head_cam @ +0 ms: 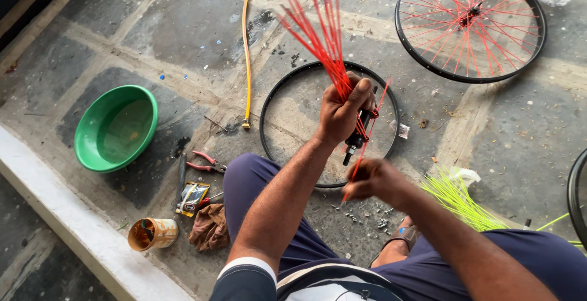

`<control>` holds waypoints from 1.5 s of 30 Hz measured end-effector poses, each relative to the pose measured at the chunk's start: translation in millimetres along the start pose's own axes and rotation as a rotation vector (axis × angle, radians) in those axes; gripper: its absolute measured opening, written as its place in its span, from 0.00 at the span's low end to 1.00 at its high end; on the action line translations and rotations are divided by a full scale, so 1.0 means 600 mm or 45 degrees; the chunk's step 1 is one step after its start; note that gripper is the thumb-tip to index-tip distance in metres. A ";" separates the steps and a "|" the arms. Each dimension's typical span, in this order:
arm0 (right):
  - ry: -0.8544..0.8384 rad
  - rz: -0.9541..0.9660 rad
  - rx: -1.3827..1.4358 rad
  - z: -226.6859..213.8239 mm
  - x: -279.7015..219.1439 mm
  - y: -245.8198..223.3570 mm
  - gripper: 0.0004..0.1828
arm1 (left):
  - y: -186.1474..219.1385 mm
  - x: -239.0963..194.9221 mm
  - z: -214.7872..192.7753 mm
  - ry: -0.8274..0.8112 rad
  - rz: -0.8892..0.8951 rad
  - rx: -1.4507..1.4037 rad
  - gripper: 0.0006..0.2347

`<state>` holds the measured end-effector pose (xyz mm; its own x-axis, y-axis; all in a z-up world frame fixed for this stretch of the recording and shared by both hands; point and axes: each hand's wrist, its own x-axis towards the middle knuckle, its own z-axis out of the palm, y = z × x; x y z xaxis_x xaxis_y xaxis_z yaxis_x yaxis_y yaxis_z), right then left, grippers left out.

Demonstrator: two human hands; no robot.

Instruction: The person sits on the ground and laces red spokes into a bicycle wheel hub, then attaches the spokes to the rim using nipples. They repeat this process for multiple spokes, tightening them by hand.

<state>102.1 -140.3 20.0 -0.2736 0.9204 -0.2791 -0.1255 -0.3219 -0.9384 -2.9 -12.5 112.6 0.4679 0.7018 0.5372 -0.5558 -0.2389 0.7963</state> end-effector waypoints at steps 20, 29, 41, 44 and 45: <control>0.460 -0.854 -1.158 -0.077 0.013 -0.040 0.82 | 0.030 0.019 0.029 0.013 -0.182 0.417 0.14; 0.285 -0.905 0.244 0.011 0.113 0.014 0.39 | -0.027 0.058 0.017 0.341 -0.294 0.434 0.17; 0.453 0.189 -0.593 0.039 0.206 0.286 0.20 | -0.288 -0.023 -0.387 1.050 -0.816 0.214 0.15; 0.497 0.137 -0.851 0.014 0.237 0.344 0.25 | -0.409 -0.080 -0.483 1.225 -0.981 0.120 0.14; 0.560 0.071 -0.912 0.008 0.249 0.365 0.25 | -0.447 -0.097 -0.508 1.293 -1.089 0.120 0.12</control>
<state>29.3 -74.4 -225.9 0.1534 0.9577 -0.2434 0.5529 -0.2874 -0.7821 -90.5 214.9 -216.9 -0.0962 0.8291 -0.5508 -0.2770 0.5092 0.8148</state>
